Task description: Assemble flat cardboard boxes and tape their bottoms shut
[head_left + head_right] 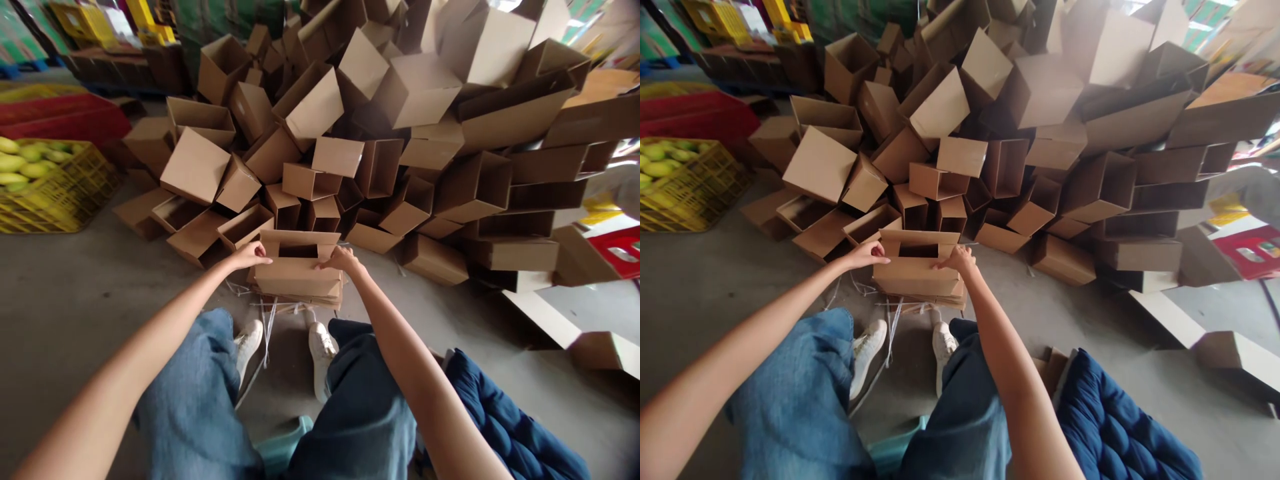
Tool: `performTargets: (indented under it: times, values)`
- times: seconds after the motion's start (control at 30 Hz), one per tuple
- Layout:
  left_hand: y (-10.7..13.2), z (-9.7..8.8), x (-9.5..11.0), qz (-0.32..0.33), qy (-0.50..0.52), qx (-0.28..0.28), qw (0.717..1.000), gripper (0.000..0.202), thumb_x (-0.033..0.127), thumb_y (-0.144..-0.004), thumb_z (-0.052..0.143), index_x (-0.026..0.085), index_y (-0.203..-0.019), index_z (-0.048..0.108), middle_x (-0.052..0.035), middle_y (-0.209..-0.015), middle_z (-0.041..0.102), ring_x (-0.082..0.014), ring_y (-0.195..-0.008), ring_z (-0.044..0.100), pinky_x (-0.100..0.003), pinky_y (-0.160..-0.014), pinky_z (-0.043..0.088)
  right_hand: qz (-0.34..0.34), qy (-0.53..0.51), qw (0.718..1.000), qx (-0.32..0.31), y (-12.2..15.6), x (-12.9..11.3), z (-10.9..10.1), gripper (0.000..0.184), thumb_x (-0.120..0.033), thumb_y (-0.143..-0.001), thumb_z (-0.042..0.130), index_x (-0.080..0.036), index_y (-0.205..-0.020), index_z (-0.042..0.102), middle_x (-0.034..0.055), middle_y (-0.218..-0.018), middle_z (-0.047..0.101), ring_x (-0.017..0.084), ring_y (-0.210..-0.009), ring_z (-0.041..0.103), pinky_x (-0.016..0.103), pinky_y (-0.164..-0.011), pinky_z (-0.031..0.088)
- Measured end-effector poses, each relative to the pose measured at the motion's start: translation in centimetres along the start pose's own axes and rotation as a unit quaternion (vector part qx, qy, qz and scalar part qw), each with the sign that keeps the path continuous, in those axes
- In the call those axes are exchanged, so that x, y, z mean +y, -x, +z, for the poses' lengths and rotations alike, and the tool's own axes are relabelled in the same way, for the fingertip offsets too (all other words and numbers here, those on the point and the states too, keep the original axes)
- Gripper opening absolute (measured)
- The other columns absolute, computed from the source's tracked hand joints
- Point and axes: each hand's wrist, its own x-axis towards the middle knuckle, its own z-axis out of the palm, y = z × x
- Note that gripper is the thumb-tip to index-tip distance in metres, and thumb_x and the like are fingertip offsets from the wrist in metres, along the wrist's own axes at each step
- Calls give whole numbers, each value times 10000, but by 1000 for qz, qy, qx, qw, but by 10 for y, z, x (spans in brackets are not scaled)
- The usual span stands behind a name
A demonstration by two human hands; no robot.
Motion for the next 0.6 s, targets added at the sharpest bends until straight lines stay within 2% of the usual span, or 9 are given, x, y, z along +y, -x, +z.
performTargets:
  times: [0.1,0.2,0.33,0.4,0.5,0.6]
  values:
    - [4,-7,-6,-77,-37,27,996,447,515,-594,867,236,-785,575,-18,-872,707,-203,-876,659,-275,-764,486,39,-13,999,14,1,-5,2,1140,-672,-601,911,-162,-1525,480,221,-1599,464,392,-1535,333,518,-1157,411]
    - [7,-13,-10,-134,-78,37,987,437,519,-594,896,232,-722,593,-22,-838,722,-217,-877,669,-270,-719,470,79,-4,996,35,2,-12,5,1278,-705,-528,928,-116,-1550,438,261,-1591,447,388,-1539,322,512,-1163,393]
    - [7,-12,-16,-190,-103,2,976,489,587,-610,896,222,-555,576,-42,-631,682,-233,-743,678,-285,-635,460,101,17,994,47,3,-21,8,1316,-730,-563,903,-74,-1582,388,263,-1584,443,374,-1534,327,493,-1164,393]
    - [5,-8,-17,-218,-106,-23,970,515,614,-653,870,212,-522,575,-71,-594,682,-232,-678,683,-291,-601,470,109,22,993,47,3,-23,8,1337,-723,-566,904,-56,-1591,364,272,-1592,429,370,-1534,327,480,-1167,392]
    - [2,-3,-14,-246,-106,-39,963,495,609,-720,835,188,-572,620,-122,-725,760,-222,-677,713,-289,-597,503,117,26,992,49,1,-25,10,1334,-715,-572,905,-55,-1591,349,289,-1605,401,371,-1542,310,483,-1173,387]
    - [3,-2,-7,-265,-118,-33,956,477,610,-728,837,178,-637,657,-134,-801,790,-235,-762,752,-292,-657,534,107,27,991,75,1,-26,14,1294,-713,-608,889,-50,-1578,347,307,-1589,406,388,-1531,319,514,-1166,393]
